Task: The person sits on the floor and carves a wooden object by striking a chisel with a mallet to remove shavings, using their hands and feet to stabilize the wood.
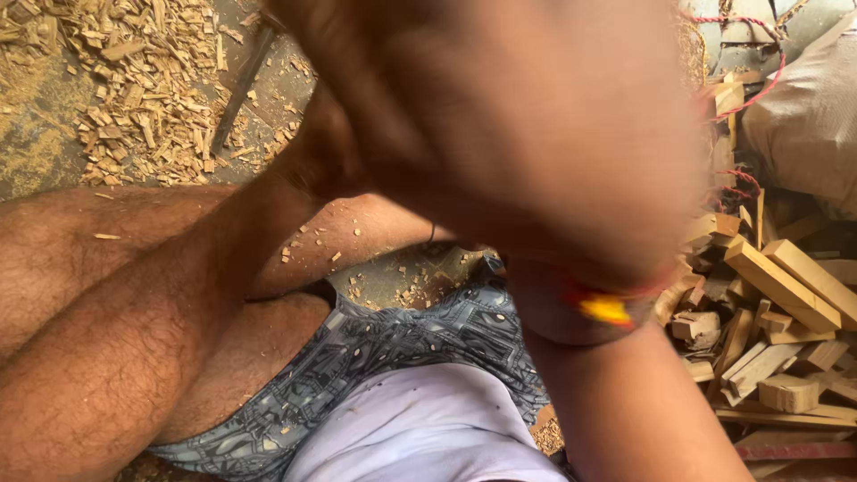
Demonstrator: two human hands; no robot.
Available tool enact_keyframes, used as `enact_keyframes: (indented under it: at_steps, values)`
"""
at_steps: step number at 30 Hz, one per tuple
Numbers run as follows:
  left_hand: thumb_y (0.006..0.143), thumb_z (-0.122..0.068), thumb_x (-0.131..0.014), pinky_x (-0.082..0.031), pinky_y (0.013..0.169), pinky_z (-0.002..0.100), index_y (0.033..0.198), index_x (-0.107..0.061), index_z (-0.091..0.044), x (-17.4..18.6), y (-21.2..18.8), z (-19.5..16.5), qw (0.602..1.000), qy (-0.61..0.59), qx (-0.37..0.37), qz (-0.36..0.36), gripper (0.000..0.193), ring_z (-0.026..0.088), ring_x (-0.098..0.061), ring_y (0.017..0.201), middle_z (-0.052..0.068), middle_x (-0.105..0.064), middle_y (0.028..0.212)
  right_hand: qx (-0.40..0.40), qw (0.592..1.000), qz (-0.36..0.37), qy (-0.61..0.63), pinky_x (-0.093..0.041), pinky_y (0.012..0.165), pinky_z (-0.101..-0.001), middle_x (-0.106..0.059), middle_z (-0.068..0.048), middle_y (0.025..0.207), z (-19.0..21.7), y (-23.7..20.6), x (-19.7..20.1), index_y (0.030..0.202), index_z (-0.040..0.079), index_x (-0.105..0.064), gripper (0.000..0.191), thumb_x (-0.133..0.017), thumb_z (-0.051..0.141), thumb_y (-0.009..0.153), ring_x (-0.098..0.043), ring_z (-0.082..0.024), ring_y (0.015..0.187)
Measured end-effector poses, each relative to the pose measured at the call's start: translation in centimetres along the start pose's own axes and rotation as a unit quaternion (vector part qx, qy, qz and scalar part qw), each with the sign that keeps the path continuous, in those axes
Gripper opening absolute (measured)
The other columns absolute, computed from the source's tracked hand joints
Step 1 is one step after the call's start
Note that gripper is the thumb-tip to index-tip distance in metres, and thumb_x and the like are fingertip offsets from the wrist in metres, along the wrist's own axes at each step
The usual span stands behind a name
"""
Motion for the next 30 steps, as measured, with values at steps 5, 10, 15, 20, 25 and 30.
enact_keyframes:
  at_steps: [5, 10, 15, 20, 25, 30]
  values:
    - [0.090, -0.008, -0.075, -0.057, 0.071, 0.032, 0.102, -0.062, -0.003, -0.4, -0.2, 0.5, 1.000, 0.007, -0.005, 0.012, 0.018, 0.015, -0.066, 0.084, 0.007, -0.067, 0.095, 0.017, 0.997, 0.024, -0.070, -0.042, 0.050, -0.0477, -0.059, -0.012, 0.060, -1.9, 1.9, -3.8, 0.071, 0.009, -0.066, 0.043, -0.068, 0.038, 0.102, -0.057, -0.033, 0.052]
    - [0.091, -0.009, -0.075, -0.057, 0.074, 0.033, 0.104, -0.062, -0.003, -1.2, -0.7, 0.6, 1.000, -0.004, 0.000, 0.025, 0.020, 0.016, -0.066, 0.087, 0.008, -0.068, 0.097, -0.002, 1.000, -0.005, 0.021, -0.041, 0.049, -0.0488, -0.059, -0.013, 0.058, 0.2, -1.0, -0.1, 0.069, 0.009, -0.067, 0.043, -0.068, 0.037, 0.101, -0.057, -0.034, 0.051]
    - [0.091, -0.010, -0.076, -0.057, 0.077, 0.035, 0.106, -0.063, -0.002, -2.5, -1.1, -1.1, 0.998, 0.015, -0.044, 0.030, 0.021, 0.018, -0.066, 0.090, 0.009, -0.068, 0.100, 0.003, 0.995, 0.012, -0.095, -0.042, 0.051, -0.0492, -0.060, -0.013, 0.059, -1.2, 1.1, -4.4, 0.070, 0.009, -0.067, 0.041, -0.068, 0.035, 0.101, -0.058, -0.035, 0.053]
    - [0.091, -0.011, -0.076, -0.057, 0.080, 0.036, 0.108, -0.063, -0.001, -1.7, 0.0, -1.1, 0.999, 0.020, -0.023, 0.031, 0.023, 0.019, -0.066, 0.093, 0.010, -0.069, 0.103, -0.003, 1.000, -0.008, -0.019, -0.043, 0.053, -0.0496, -0.061, -0.014, 0.061, -4.7, -2.0, -6.2, 0.071, 0.008, -0.067, 0.039, -0.067, 0.034, 0.101, -0.059, -0.035, 0.055]
    - [0.092, -0.012, -0.076, -0.058, 0.082, 0.037, 0.110, -0.064, 0.000, -0.1, 0.1, 0.5, 0.999, 0.005, 0.009, 0.043, 0.025, 0.020, -0.067, 0.096, 0.011, -0.070, 0.106, -0.028, 0.992, -0.093, 0.083, -0.044, 0.054, -0.0499, -0.063, -0.014, 0.062, 1.4, -2.0, 1.9, 0.072, 0.008, -0.068, 0.038, -0.067, 0.032, 0.101, -0.059, -0.036, 0.057]
    - [0.092, -0.013, -0.077, -0.058, 0.085, 0.038, 0.112, -0.065, 0.000, -1.8, -0.9, -0.6, 0.997, 0.037, -0.054, 0.044, 0.027, 0.021, -0.067, 0.099, 0.012, -0.070, 0.108, 0.011, 0.994, -0.081, -0.075, -0.044, 0.056, -0.0503, -0.064, -0.015, 0.064, -0.9, 1.4, -3.6, 0.073, 0.008, -0.068, 0.036, -0.067, 0.031, 0.101, -0.060, -0.037, 0.059]
Point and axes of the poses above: each hand's wrist, its own y-axis towards the middle knuckle, its own x-axis out of the back of the hand, z = x × y, the point moved 3 cm from there along y, towards the middle knuckle
